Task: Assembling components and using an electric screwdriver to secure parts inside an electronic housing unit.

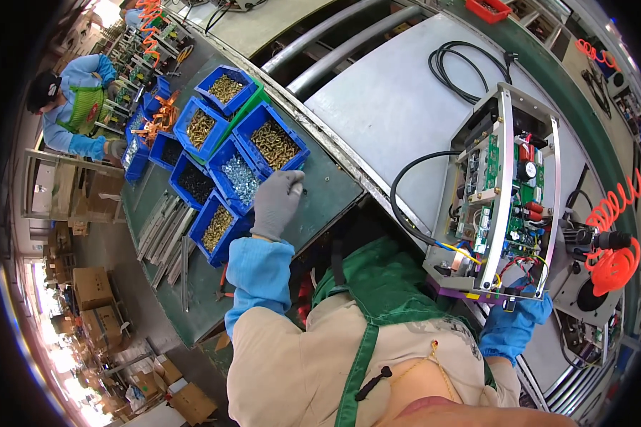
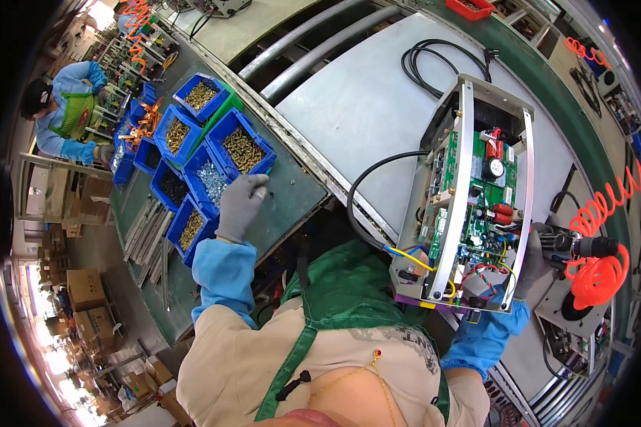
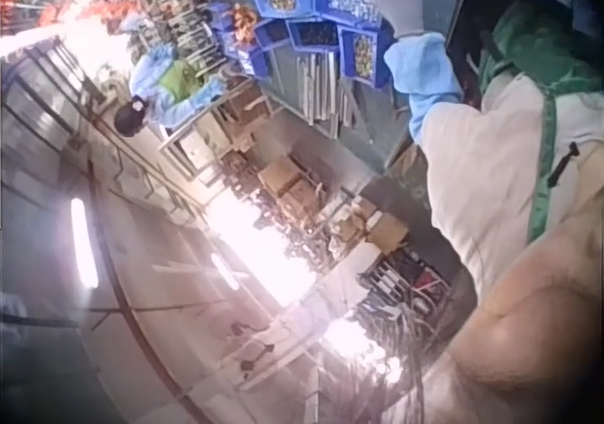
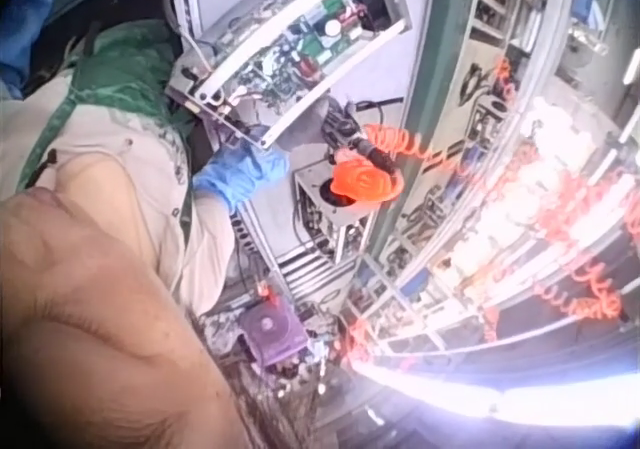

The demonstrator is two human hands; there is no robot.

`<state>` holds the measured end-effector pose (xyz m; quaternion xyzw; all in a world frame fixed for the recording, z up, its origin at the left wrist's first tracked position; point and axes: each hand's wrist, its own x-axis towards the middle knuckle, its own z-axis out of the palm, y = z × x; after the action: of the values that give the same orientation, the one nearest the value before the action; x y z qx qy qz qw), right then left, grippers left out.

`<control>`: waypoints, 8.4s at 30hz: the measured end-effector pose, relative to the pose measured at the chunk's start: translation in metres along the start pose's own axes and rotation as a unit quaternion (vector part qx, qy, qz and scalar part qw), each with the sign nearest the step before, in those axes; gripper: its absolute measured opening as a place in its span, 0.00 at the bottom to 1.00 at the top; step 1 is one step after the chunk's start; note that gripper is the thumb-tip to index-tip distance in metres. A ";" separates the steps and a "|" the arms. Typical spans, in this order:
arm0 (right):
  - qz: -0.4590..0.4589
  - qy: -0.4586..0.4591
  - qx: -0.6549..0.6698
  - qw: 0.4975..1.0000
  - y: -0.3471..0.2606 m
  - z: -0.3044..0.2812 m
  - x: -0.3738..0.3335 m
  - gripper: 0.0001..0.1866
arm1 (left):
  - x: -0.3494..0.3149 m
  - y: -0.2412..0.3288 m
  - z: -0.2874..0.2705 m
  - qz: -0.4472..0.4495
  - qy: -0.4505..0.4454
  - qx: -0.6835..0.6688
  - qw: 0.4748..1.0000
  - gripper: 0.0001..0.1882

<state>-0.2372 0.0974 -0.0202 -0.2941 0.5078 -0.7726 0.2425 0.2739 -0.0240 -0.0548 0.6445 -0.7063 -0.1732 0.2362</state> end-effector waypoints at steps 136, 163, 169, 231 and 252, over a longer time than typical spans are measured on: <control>-0.104 -0.170 -0.080 0.977 -0.143 0.213 0.121 0.16 | 0.144 0.380 0.089 0.485 -0.112 0.057 0.865 0.23; -0.058 -0.191 -0.045 0.979 -0.148 0.207 0.134 0.08 | 0.141 0.388 0.080 0.461 -0.139 0.092 0.872 0.22; -0.068 -0.196 -0.042 0.977 -0.138 0.209 0.141 0.07 | 0.140 0.383 0.083 0.477 -0.105 0.072 0.869 0.22; -0.143 -0.316 0.065 0.936 -0.126 0.191 0.154 0.12 | 0.141 0.383 0.082 0.462 -0.117 0.067 0.876 0.23; -0.123 -0.239 0.036 0.962 -0.112 0.202 0.150 0.13 | 0.135 0.279 0.064 0.281 -0.035 -0.381 0.880 0.25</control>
<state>-0.2104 -0.0925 0.1779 -0.5217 0.3666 -0.7212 0.2706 -0.0006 -0.1314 0.0605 0.2727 -0.7449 -0.3775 0.4778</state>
